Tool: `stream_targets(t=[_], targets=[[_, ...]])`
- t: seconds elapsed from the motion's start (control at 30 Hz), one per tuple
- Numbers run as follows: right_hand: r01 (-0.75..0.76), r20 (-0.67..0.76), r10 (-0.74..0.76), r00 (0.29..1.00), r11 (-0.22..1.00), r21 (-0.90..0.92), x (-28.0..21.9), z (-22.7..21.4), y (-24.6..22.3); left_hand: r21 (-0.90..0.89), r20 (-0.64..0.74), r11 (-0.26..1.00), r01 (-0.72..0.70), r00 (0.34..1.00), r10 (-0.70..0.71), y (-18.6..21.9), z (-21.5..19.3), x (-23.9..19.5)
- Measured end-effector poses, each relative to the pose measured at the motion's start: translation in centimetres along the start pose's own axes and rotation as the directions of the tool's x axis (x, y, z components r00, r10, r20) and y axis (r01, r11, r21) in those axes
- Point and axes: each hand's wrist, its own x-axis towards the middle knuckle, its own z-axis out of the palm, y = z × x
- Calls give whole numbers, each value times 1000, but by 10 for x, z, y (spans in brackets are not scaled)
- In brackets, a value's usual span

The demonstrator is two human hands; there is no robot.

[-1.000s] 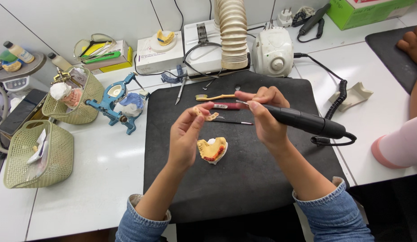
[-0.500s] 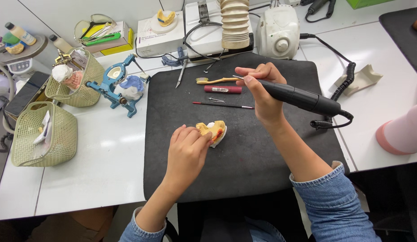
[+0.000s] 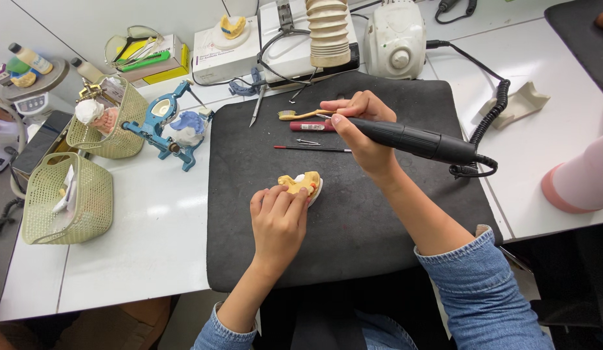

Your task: The person uses a rotary handpiece to grind and shape a single artificial tooth, then fits it into a denture mold. They repeat this process with a second tooth, using a toothbrush to clean the denture between adjustments.

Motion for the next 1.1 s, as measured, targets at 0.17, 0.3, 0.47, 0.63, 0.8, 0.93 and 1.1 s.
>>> stream_targets(t=[0.17, 0.3, 0.47, 0.63, 0.8, 0.93, 1.1], targets=[[44, 19, -43, 999, 998, -39, 0, 0, -1, 15, -11, 1000, -5, 1000, 5, -1, -1, 0], [19, 12, -19, 1000, 1000, -23, 0, 1, -4, 15, 11, 1000, -10, 1000, 10, 1, -1, -2], [-2, 8, 2, 1000, 1000, -11, 0, 3, -6, 19, 5, 1000, -2, 1000, 2, 3, 4, -2], [41, 20, -40, 999, 998, -51, -1, 3, -4, -40, 17, 998, 50, 999, -50, 1, 9, -6], [55, 19, -53, 998, 995, -85, -1, 1, -2, 32, 45, 997, 69, 997, -71, 0, 10, -19], [56, 22, -55, 998, 996, -68, 0, 2, -1, 4, 85, 992, 126, 988, -126, 0, 13, -21], [50, 29, -48, 998, 996, -69, 1, 2, 1, -174, 35, 968, 181, 983, -177, 12, -11, -14]])
